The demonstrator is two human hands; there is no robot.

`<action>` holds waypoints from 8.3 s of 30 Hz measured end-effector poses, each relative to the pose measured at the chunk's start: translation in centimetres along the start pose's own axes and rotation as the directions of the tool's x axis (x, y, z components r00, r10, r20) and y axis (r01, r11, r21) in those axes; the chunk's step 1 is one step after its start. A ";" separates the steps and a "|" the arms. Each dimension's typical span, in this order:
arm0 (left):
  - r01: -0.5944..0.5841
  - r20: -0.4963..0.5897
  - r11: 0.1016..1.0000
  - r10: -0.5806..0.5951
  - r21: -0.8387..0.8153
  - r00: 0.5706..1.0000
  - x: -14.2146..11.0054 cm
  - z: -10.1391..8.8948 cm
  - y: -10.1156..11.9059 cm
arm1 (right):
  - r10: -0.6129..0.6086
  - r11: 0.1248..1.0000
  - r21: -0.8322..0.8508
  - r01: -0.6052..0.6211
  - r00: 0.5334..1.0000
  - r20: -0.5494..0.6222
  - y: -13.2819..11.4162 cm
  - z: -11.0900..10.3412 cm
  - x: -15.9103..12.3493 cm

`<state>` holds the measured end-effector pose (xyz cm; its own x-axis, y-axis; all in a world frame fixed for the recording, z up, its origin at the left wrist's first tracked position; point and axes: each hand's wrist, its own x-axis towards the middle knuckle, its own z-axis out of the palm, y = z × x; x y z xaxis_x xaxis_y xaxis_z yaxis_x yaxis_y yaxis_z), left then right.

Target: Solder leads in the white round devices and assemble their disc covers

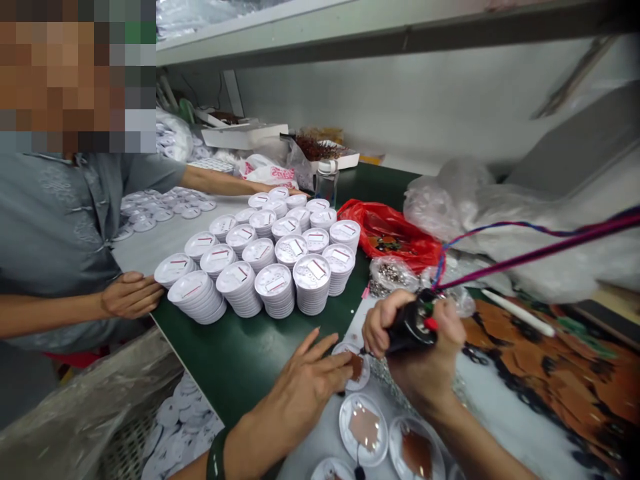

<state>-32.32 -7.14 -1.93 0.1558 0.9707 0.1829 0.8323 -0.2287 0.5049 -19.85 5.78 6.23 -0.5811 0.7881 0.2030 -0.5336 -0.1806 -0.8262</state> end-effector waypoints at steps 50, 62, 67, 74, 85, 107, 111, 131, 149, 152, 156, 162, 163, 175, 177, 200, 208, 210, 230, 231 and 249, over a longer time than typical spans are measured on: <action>-0.050 0.044 0.995 0.054 -0.088 0.998 -0.1 0.8 -1.7 | 0.081 0.996 -0.046 -0.077 0.994 0.077 -0.6 -2.7 -2.8; 0.057 -0.177 0.983 -0.089 -0.177 0.980 2.0 0.6 3.9 | 0.029 0.999 -0.015 -0.028 0.998 0.055 -3.4 -1.8 -3.7; 0.049 -0.198 0.956 -0.109 -0.289 0.974 2.9 1.6 4.2 | 0.036 0.999 0.034 -0.037 0.999 0.004 -4.3 -1.5 -4.1; 0.053 -0.187 0.914 -0.139 -0.403 0.973 1.8 1.2 4.8 | 0.109 0.987 0.121 -0.108 0.994 -0.001 -4.6 -1.3 -5.3; 0.060 -0.233 0.822 -0.230 -0.566 0.945 -3.4 1.4 6.4 | 0.172 0.973 0.114 -0.199 0.962 0.211 -5.7 -2.9 -9.0; 0.227 -0.124 0.761 -0.373 -0.608 0.919 -4.0 2.9 7.9 | 0.115 0.993 -0.010 -0.115 0.968 0.221 -1.5 -6.2 -8.8; 0.202 -0.104 0.725 -0.354 -0.658 0.929 -4.3 2.8 8.3 | 0.130 0.991 -0.006 -0.131 0.970 0.204 -1.7 -7.8 -8.5; -0.196 -0.239 0.966 0.233 0.171 0.943 -10.1 3.5 5.1 | 0.181 0.982 0.050 -0.183 0.983 0.043 1.5 -0.3 -13.6; -0.225 -0.277 0.894 0.346 0.388 0.896 -9.4 3.2 5.6 | 0.093 0.996 -0.031 -0.089 0.978 0.188 -1.9 -0.1 -12.3; -0.220 -0.295 0.888 0.355 0.404 0.887 -9.5 3.2 5.6 | -0.021 1.000 -0.016 0.022 1.000 0.016 -4.1 -1.1 -9.8; -0.108 -0.354 0.938 0.229 0.331 0.907 -9.9 4.7 6.0 | -0.096 0.995 -0.025 0.093 0.980 -0.174 -3.1 -2.4 -6.9; -0.008 -0.474 0.991 0.070 0.131 0.878 -8.7 3.6 6.6 | -0.071 0.996 -0.072 0.059 0.982 -0.177 -0.9 -3.2 -6.1; -0.016 -0.473 0.996 0.057 0.090 0.879 -8.0 2.9 6.7 | -0.075 0.995 -0.070 0.064 0.982 -0.172 -1.3 -3.1 -6.2; 0.008 -0.285 0.972 -0.076 -0.234 0.956 0.1 2.3 7.2 | 0.001 0.999 0.035 0.001 0.999 -0.053 -5.0 -0.4 -8.1; 0.026 -0.285 0.952 -0.117 -0.304 0.951 0.0 2.3 7.1 | 0.022 0.999 0.047 -0.021 0.999 -0.031 -5.2 -0.2 -8.3; -0.091 -0.097 0.987 0.079 -0.130 0.992 -8.6 1.4 5.5 | 0.285 0.957 0.014 -0.289 0.949 0.134 -1.8 1.2 -12.7; -0.133 0.027 0.990 0.134 -0.052 0.991 -10.6 3.0 3.9 | 0.331 0.944 -0.067 -0.324 0.921 0.207 0.2 1.4 -13.0; -0.149 0.045 0.988 0.151 -0.044 0.987 -10.7 3.3 3.5 | 0.328 0.945 -0.069 -0.320 0.924 0.197 0.3 1.2 -13.0; 0.024 -0.324 0.903 -0.179 -0.430 0.929 -7.3 3.1 7.8 | 0.304 0.952 -0.024 -0.305 0.936 0.179 0.3 -4.5 -13.6; 0.035 -0.311 0.897 -0.190 -0.441 0.931 -7.3 3.0 7.9 | 0.316 0.948 -0.022 -0.318 0.928 0.197 0.3 -4.3 -13.6; 0.087 -0.264 0.884 -0.229 -0.460 0.937 -6.9 2.8 8.3 | 0.241 0.963 0.098 -0.251 0.965 0.104 -1.6 -1.5 -13.5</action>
<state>-25.00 -15.53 -1.41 -0.1855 0.9424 0.2784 0.5043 -0.1519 0.8501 -10.22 -3.71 4.05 -0.7533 0.6556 0.0512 -0.4280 -0.4296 -0.7952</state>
